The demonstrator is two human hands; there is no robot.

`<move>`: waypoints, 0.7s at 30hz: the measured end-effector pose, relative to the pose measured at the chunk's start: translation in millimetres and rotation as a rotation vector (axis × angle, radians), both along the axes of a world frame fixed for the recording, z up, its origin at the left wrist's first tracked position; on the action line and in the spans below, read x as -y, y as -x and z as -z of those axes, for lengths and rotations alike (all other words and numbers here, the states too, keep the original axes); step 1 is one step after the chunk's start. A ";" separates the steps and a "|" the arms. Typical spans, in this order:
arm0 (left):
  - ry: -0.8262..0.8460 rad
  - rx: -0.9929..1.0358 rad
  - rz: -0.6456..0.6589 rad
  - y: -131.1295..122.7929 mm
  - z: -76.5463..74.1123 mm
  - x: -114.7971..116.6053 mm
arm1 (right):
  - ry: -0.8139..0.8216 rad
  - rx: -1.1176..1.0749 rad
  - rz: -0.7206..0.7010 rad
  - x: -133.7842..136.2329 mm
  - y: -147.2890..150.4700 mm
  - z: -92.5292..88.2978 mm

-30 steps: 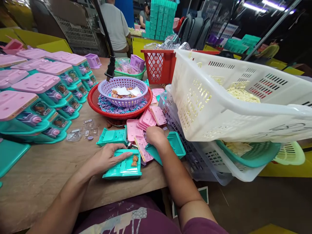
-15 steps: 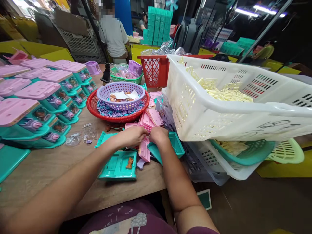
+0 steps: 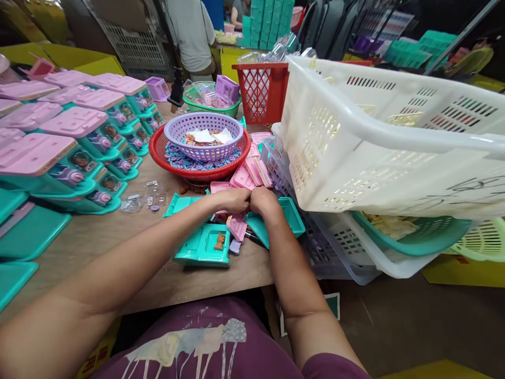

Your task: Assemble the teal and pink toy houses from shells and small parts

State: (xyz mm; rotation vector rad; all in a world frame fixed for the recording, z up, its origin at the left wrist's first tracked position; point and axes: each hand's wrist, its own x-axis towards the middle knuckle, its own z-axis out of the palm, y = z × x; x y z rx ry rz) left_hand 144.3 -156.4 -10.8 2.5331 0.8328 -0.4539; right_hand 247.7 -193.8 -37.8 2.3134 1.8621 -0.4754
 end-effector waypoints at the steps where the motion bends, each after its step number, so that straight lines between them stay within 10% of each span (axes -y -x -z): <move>1: -0.013 0.037 0.003 3.4 -1.8 0.8 | -0.025 -0.010 0.007 0.4 -0.2 -0.6; 8: -0.201 0.460 -0.022 81.2 -20.5 23.4 | -0.289 -0.068 0.072 21.3 -3.3 -25.7; 12: -0.196 0.374 -0.003 118.8 -10.7 42.2 | -0.502 -0.153 0.086 38.7 1.6 -43.1; 21: -0.112 0.210 -0.119 148.4 -8.8 63.9 | -0.487 -1.080 -0.153 77.8 46.0 -27.0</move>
